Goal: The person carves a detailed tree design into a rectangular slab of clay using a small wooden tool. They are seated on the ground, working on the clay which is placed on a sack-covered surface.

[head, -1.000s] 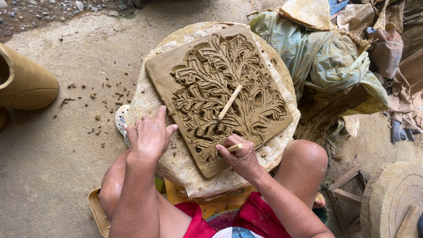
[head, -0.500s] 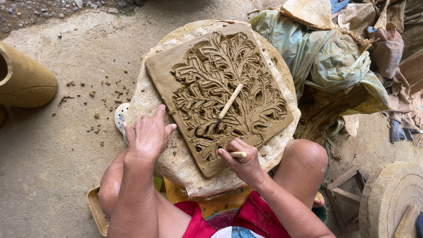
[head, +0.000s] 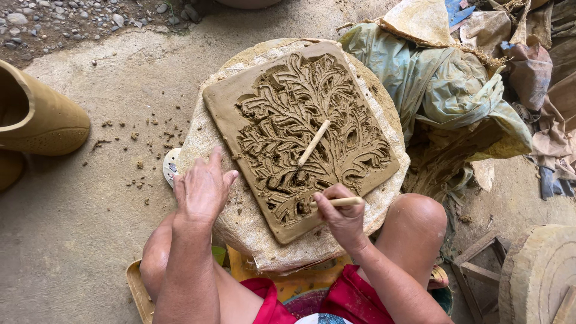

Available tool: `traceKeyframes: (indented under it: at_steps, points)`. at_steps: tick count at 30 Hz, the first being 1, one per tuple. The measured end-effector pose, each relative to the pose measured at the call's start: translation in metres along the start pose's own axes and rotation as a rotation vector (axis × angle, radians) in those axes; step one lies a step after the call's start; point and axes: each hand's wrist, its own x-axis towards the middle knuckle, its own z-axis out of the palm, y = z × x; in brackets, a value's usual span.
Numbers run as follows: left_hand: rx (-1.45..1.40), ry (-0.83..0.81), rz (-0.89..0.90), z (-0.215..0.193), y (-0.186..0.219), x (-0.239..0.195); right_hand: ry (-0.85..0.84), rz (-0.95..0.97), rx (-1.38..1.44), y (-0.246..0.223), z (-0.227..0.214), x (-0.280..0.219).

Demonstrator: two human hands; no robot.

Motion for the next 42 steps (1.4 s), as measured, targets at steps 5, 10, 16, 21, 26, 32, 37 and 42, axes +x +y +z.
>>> traceKeyframes:
  at_steps: [5,10,16,21,26,32,37,42]
  points:
    - [-0.228,0.732,0.645,0.013,0.022,-0.004,-0.097,-0.071,0.428,-0.014,-0.016,0.011]
    - [-0.498,0.479,1.069,0.022,0.071,-0.028,-0.178,-0.246,0.350,-0.034,-0.018,0.011]
    - [-0.483,0.300,1.059,0.017,0.085,-0.039,-0.133,-0.306,0.467,-0.036,-0.027,0.008]
    - [-0.453,0.360,1.095,0.029,0.078,-0.033,-0.042,-0.284,0.723,-0.038,-0.027,0.003]
    - [-0.333,0.372,0.798,0.036,0.054,-0.007,0.110,-0.231,0.635,-0.031,-0.027,0.008]
    - [-0.239,0.855,0.382,0.004,0.008,0.003,-0.121,-0.558,-0.238,-0.032,-0.006,-0.006]
    - [-0.305,0.772,0.401,-0.002,0.003,-0.004,-0.148,-0.476,-0.284,-0.044,0.002,-0.012]
    - [-0.290,0.760,0.483,0.007,0.003,0.001,-0.121,-0.524,-0.338,-0.034,0.010,-0.006]
